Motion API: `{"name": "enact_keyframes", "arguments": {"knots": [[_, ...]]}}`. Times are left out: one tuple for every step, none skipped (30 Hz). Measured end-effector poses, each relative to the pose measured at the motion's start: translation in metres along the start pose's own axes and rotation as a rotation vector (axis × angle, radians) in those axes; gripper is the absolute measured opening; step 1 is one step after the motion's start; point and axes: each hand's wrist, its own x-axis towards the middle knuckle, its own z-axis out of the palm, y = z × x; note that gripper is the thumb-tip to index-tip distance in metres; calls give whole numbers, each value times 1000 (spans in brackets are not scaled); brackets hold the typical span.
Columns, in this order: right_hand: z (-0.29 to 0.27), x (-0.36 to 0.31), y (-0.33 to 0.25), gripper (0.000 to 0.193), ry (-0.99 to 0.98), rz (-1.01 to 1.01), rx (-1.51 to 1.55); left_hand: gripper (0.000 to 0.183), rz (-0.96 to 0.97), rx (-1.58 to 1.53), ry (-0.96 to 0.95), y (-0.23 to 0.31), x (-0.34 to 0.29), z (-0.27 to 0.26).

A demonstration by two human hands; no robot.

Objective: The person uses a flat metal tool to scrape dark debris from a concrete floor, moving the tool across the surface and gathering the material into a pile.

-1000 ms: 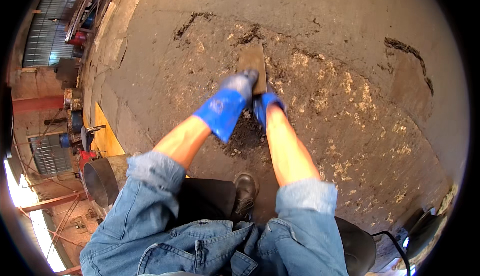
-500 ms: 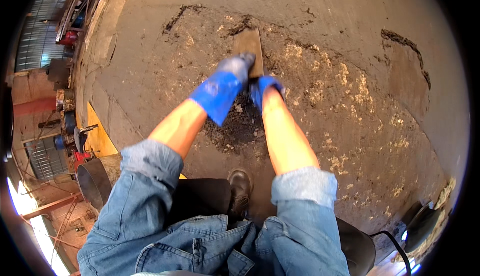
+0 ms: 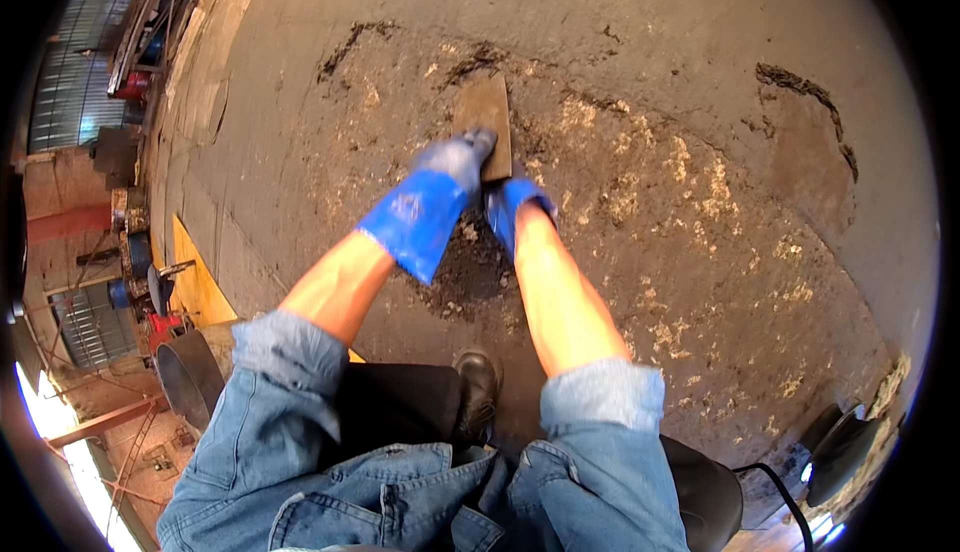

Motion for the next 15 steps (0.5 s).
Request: {"name": "enact_keyframes", "arguments": {"knots": [[12, -5, 15, 40, 18, 2, 382, 48, -50, -72, 23, -10, 6, 7], [22, -24, 47, 35, 64, 10, 770, 48, -124, -136, 40, -16, -4, 1], [29, -43, 71, 31, 112, 2, 1171, 47, -221, -239, -76, -27, 6, -8], [33, -56, 76, 28, 123, -26, 1559, 46, -286, -362, -186, -32, 25, -18], [43, -48, 71, 25, 218, 27, 1508, 45, -176, -163, -103, -27, 28, -36], [42, -50, 66, 26, 197, -1, 1513, 45, -196, -248, -94, -26, 29, -25], [38, -55, 62, 26, 178, -29, 1518, 45, -218, -333, -85, -28, 25, -1], [40, -59, 58, 27, 150, -52, 1520, 45, -127, -194, -35, -21, 17, 8], [35, -59, 54, 28, 133, -75, 1520, 45, -60, -52, 27, -14, 2, 12], [32, -58, 51, 29, 115, -99, 1520, 46, -65, -52, 0, -13, 2, 8], [25, -61, 53, 29, 124, -120, 1527, 48, -84, -38, -23, -7, -5, -12], [21, -69, 61, 30, 122, -154, 1535, 48, -153, -158, -96, -15, 5, -19], [28, -65, 72, 27, 115, -130, 1535, 48, -230, -274, -162, -23, 16, -26], [33, -68, 73, 26, 227, 73, 1445, 48, -243, -323, -188, -32, 23, -25], [40, -71, 71, 24, 312, 272, 1359, 48, -208, -308, -152, -34, 24, -20]]}}
